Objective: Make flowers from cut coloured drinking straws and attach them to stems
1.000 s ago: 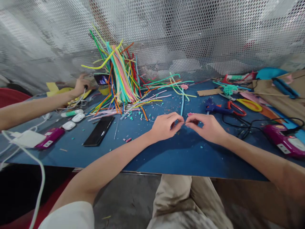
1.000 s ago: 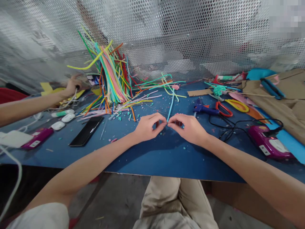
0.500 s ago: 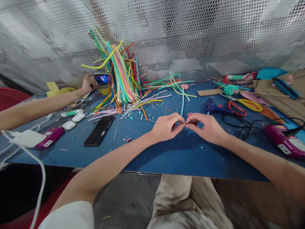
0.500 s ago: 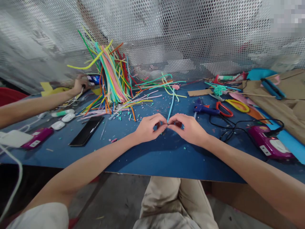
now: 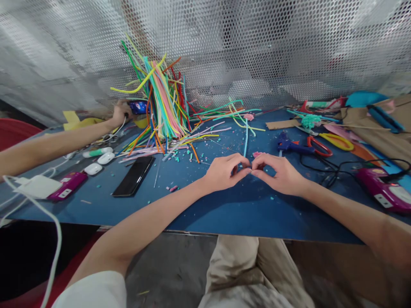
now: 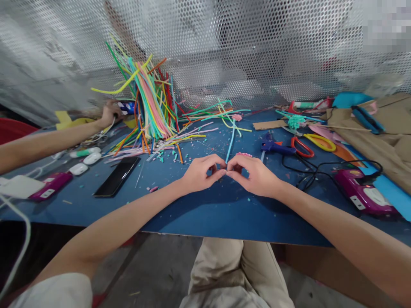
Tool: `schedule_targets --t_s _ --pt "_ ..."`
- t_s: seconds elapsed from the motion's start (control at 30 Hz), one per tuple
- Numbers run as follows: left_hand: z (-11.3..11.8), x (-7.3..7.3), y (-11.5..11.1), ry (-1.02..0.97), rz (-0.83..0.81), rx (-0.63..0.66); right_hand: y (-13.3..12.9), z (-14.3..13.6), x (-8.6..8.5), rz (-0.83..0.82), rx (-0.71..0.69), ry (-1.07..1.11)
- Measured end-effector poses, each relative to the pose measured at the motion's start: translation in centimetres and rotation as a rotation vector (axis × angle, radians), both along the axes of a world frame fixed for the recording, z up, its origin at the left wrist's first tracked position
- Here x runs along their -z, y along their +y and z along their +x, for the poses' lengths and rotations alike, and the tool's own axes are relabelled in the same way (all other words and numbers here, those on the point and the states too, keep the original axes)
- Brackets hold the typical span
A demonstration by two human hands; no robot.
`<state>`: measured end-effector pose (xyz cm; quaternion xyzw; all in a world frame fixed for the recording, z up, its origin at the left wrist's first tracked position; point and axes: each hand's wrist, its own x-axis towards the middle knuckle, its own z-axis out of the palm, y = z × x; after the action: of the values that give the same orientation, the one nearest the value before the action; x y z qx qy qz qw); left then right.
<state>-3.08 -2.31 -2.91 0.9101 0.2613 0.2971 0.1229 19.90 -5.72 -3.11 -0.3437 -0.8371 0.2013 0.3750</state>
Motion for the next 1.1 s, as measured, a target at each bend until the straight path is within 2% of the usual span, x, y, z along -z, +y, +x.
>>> schedule_targets --t_s 0.63,0.87,1.1 --pt "0.06 -0.08 -0.10 -0.018 0.014 0.010 -0.02 -0.09 0.21 0.024 0.016 0.044" --pt "0.06 -0.17 -0.14 -0.007 0.020 0.000 -0.05 -0.18 0.56 -0.056 0.024 0.139" --pt "0.01 -0.13 -0.12 -0.009 0.013 0.015 -0.10 -0.03 0.14 0.047 -0.012 0.029"
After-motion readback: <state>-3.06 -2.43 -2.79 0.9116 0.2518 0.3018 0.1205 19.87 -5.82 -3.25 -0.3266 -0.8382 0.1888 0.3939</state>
